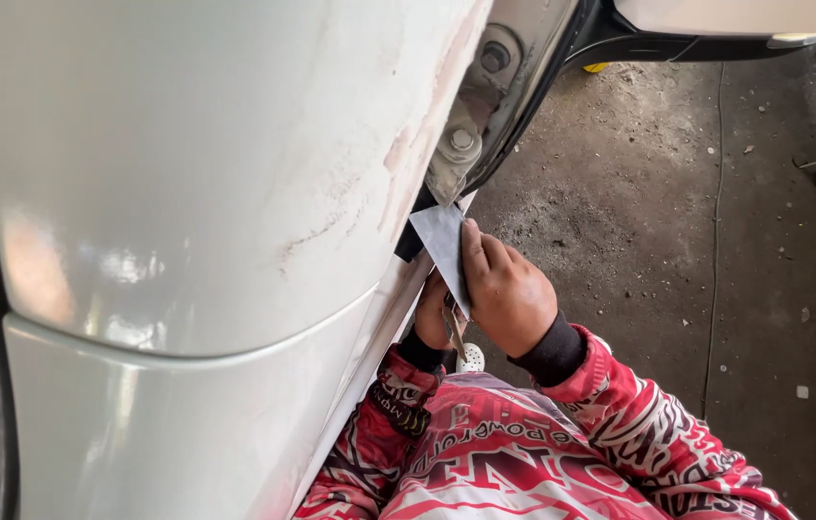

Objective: The person sands the side panel of a white car using a sanding block, focusing on the area around the wheel arch and door seam. They smooth the surface by moving the block back and forth over the body filler and paint, occasionally switching hands or adjusting their grip.

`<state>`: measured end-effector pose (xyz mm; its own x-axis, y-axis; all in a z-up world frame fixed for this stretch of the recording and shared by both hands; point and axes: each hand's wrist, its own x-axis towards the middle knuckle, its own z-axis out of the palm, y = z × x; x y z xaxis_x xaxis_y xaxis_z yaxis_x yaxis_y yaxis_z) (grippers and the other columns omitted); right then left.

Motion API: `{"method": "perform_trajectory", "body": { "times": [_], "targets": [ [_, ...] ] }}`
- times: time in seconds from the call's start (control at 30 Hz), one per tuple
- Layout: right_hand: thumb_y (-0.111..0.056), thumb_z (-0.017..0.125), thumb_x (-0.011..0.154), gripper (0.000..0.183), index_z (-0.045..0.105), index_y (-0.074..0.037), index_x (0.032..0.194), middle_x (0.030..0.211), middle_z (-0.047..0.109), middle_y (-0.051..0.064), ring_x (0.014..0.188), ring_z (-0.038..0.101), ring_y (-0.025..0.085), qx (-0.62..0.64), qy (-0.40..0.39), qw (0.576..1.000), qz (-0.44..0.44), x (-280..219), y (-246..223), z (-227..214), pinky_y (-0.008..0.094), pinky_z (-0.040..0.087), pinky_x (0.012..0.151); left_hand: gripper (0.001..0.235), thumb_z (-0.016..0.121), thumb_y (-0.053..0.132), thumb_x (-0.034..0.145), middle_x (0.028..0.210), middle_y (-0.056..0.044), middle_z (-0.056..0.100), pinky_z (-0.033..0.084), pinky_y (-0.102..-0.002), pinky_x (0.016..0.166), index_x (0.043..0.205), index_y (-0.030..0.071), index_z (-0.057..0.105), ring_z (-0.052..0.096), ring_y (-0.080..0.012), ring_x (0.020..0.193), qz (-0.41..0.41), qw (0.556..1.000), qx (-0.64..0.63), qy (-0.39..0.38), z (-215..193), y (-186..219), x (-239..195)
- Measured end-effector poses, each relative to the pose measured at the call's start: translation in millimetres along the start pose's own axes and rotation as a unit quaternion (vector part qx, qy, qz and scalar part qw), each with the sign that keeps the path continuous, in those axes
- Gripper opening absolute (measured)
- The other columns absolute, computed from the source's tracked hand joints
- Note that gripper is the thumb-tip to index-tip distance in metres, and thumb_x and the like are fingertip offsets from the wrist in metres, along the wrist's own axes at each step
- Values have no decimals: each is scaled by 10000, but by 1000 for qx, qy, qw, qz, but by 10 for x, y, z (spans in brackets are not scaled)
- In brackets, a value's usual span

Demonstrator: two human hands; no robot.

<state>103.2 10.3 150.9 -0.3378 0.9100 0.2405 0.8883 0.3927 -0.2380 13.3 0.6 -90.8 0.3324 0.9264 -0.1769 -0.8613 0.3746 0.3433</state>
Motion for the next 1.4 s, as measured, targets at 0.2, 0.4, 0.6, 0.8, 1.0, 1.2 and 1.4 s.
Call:
{"method": "perform_trajectory", "body": {
  "times": [0.2,0.4,0.6,0.8,1.0,1.2,1.4],
  "targets": [
    [-101,659,774,695,494,89,1423,987,663,178,867,696,356,2,-61,998,33,104,10,-55,438,572,711,489,442,272,1071,870,-9,595,387,-241,508,1503,43,453,514,-78,619,3,999,2,-49,94,47,-9],
    [-98,644,817,486,626,-18,1296,952,707,196,811,702,413,112,-41,991,55,289,123,-201,467,571,711,634,441,343,1121,725,11,514,348,-265,522,1686,127,250,418,-84,549,30,987,60,-147,720,326,-132],
    [-139,626,936,329,647,-12,1239,995,723,196,853,726,387,175,-57,982,53,142,185,-242,438,588,747,707,449,362,1085,744,6,517,362,-256,543,1695,139,168,424,-83,574,54,981,142,-119,942,399,-237],
    [-135,685,832,653,510,29,1440,1209,671,204,993,692,380,101,14,995,-15,-183,142,-72,432,567,809,699,456,384,1104,838,-3,560,341,-222,539,1669,21,260,431,-60,608,78,978,161,-112,821,295,-378],
    [-87,644,831,678,474,14,1479,1247,662,182,1041,685,365,86,10,996,6,-140,139,11,423,565,840,654,479,364,1085,831,19,566,355,-227,526,1639,60,310,448,-62,607,65,984,151,-64,649,233,-262],
    [-100,592,877,626,460,70,1465,1213,656,185,978,697,330,2,-3,1000,13,-58,37,102,404,578,785,575,487,337,1056,829,15,606,384,-220,518,1561,68,424,493,-53,591,48,992,97,-65,241,108,-124],
    [-113,560,877,624,435,172,1418,1203,644,212,933,705,282,-106,-17,994,-26,-19,10,160,355,584,720,433,458,371,1117,789,-7,601,396,-237,511,1336,13,561,534,-79,595,42,990,125,-51,24,53,-97]
  ]
}}
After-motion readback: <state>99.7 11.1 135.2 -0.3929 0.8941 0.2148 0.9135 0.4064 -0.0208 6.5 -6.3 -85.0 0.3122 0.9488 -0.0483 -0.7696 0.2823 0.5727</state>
